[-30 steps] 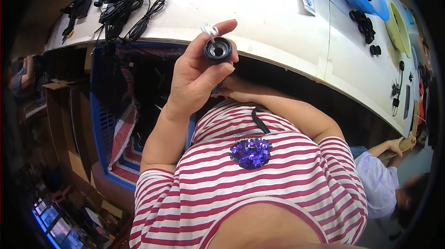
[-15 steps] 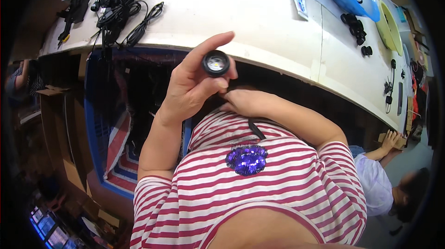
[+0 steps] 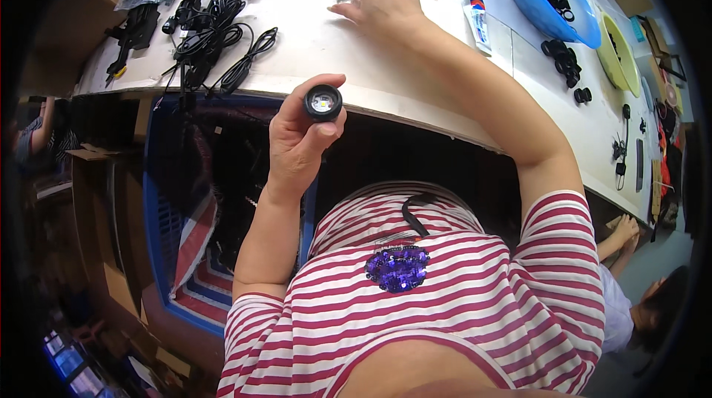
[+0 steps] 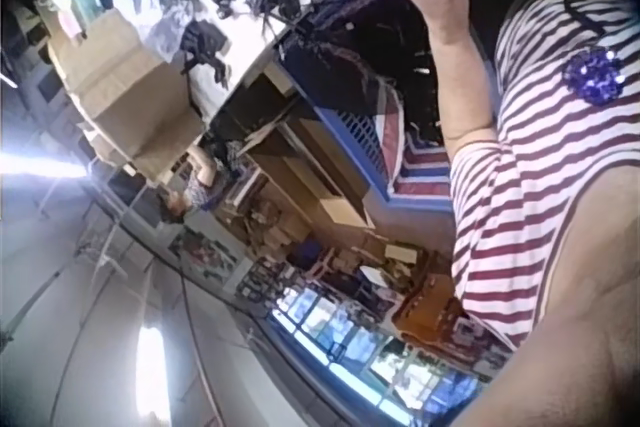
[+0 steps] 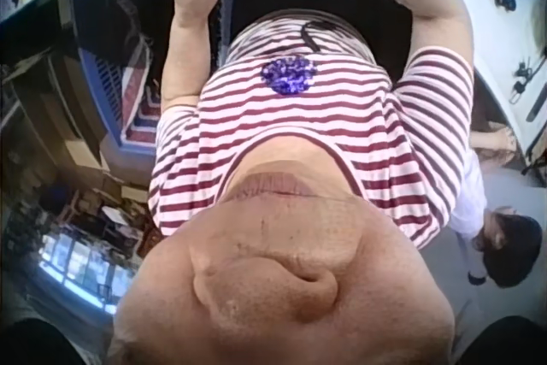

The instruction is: The person assembles small black cylindrical electronic components by inserting clear plastic pieces into them, applying adhesive from a tube, and securing the parts. The person handles multiple units one by one, placing finished items on the table.

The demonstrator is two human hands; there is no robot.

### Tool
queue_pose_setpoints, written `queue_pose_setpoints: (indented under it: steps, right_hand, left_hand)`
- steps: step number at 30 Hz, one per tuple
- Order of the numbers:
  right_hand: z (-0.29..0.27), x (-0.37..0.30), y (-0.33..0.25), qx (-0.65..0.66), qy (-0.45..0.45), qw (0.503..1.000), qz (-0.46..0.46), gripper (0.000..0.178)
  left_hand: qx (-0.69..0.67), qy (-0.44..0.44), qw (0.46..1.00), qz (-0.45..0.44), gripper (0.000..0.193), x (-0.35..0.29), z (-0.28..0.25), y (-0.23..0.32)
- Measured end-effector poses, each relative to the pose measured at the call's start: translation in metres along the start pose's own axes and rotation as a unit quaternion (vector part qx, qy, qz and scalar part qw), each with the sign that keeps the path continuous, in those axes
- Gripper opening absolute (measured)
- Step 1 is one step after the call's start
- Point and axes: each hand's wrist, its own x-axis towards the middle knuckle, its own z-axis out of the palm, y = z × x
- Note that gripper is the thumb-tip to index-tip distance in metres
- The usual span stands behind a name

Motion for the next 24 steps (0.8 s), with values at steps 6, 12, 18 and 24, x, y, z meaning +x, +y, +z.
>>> queue_pose_setpoints:
  steps: [6, 12, 18, 24]
  right_hand:
    - [0.001, 0.007, -0.001, 0.075, -0.029, 0.997, 0.017, 0.034]
    - [-0.069, -0.049, -0.009, 0.371, -0.147, 0.916, -0.052, 0.023]
    - [-0.080, -0.092, -0.008, 0.444, -0.137, 0.877, -0.121, 0.024]
    - [-0.091, -0.111, 0.001, 0.417, -0.140, 0.891, -0.111, 0.028]
  left_hand:
    - [0.018, 0.014, 0.999, -0.026, 0.067, 0.001, 0.005, 0.000]
    - [0.007, -0.001, 0.999, -0.049, 0.061, 0.008, -0.004, -0.020]
    - [0.021, -0.003, 0.995, -0.094, 0.042, 0.007, 0.009, -0.026]
    - [0.063, -0.038, 0.989, -0.127, 0.023, 0.008, 0.023, -0.026]
